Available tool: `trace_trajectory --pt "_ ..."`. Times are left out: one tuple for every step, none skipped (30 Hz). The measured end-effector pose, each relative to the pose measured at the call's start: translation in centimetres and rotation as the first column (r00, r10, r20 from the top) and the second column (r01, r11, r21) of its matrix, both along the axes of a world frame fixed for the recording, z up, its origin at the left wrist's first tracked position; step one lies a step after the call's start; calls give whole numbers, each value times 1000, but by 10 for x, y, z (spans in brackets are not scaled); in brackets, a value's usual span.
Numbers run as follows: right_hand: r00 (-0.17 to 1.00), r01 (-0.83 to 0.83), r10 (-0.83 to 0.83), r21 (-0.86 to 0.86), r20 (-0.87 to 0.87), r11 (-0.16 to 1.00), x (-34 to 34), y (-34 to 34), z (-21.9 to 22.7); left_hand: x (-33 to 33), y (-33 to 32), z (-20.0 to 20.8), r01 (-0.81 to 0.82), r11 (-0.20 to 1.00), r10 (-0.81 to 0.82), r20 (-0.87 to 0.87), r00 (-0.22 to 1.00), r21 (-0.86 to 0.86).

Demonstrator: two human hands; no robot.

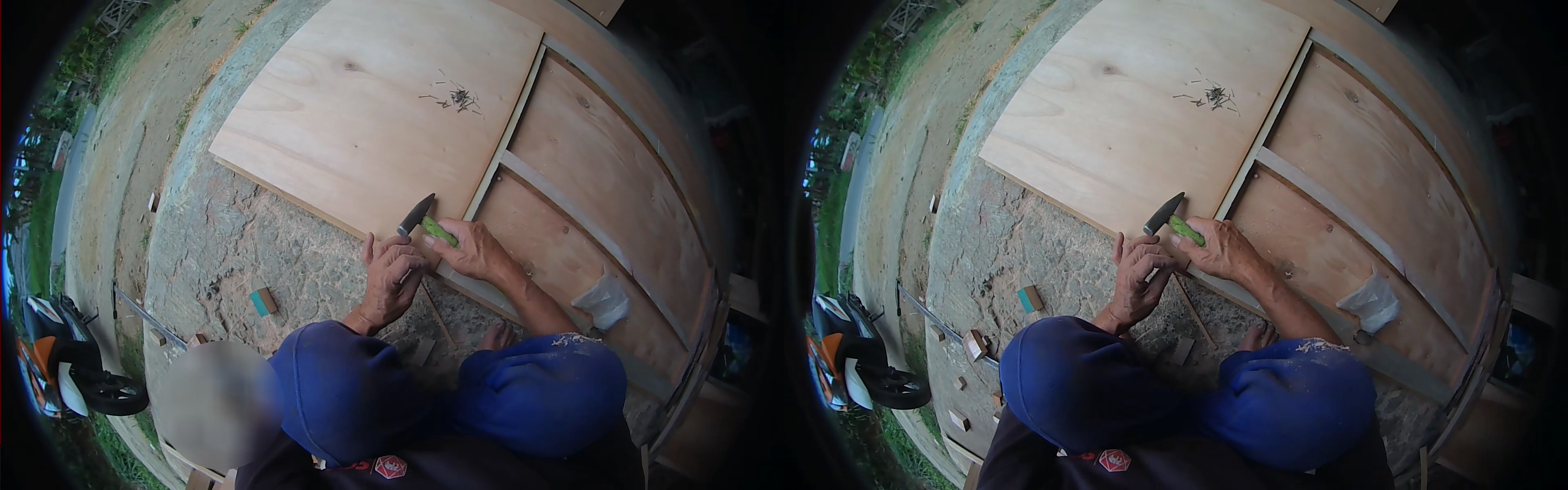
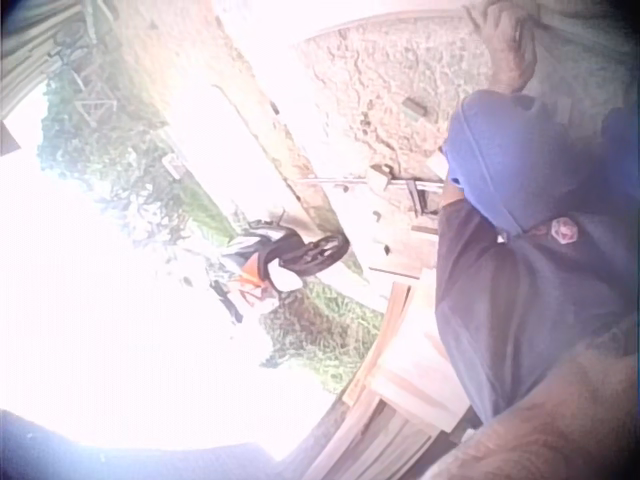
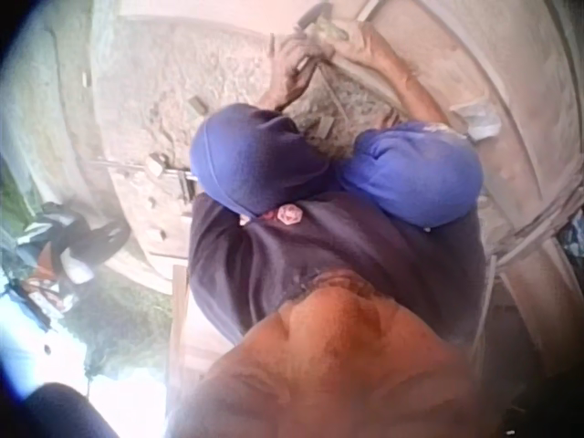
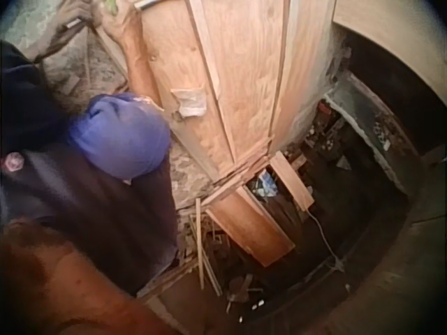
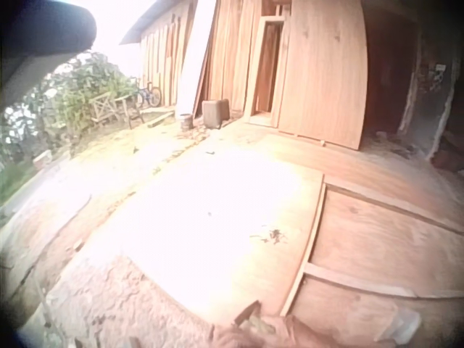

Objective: The person is assembling a large wooden structure, likely a door or panel, by hammering nails into wooden strips to secure them to a plywood base. They work on the floor, positioning the wood and using a hammer to fasten the components together.

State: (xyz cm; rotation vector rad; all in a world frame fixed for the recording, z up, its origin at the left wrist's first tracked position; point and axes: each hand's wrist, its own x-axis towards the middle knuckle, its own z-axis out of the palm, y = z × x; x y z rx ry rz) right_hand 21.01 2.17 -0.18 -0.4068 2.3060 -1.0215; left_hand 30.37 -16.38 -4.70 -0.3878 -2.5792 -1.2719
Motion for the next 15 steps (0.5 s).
trace_trajectory --pt "1000 5 -5 9 -6 1000 0 1 -2 -2 4 -3 13 1000 -13 7 1000 6" --pt "1000 10 -10 -6 8 1000 0 0 1 -4 6 -3 22 1000 -22 16 1000 7" --pt "1000 14 -13 -21 21 1000 0 0 5 -5 7 -3 31 999 -31 26 999 9" --pt "999 17 -16 -35 35 999 0 -1 7 -6 8 -4 34 999 -34 19 999 0" --pt "999 22 -21 -39 32 999 0 0 7 -7 10 -6 38 999 -38 10 999 -6" --pt "999 26 -24 -44 29 999 0 1 5 -8 11 -7 41 999 -41 1 999 -12" --pt "999 29 -28 -49 26 998 0 2 3 -7 13 -9 8 1000 -9 22 1000 23" --pt "1000 23 -22 -35 16 999 0 3 2 -4 14 -10 -25 998 23 45 999 57" --pt "1000 17 -17 -20 6 1000 0 3 1 -3 15 -12 -60 994 54 68 996 90" --pt "1000 10 -10 -6 -4 1000 0 4 -1 -3 15 -15 -70 994 63 83 995 81" --pt "1000 14 -15 -38 -26 999 2 7 -7 -3 14 -18 -80 994 73 97 993 75" --pt "999 15 -18 -66 -48 998 4 15 -14 -3 14 -20 -93 993 85 112 990 72" --pt "997 15 -22 -93 -70 996 7 25 -19 -3 15 -21 -90 993 81 110 991 82" --pt "990 55 -75 -162 -121 985 12 31 -14 -3 14 -21 -97 991 87 107 990 91" --pt "978 93 -132 -232 -161 968 24 36 -6 -1 14 -22 -103 990 92 111 990 98"
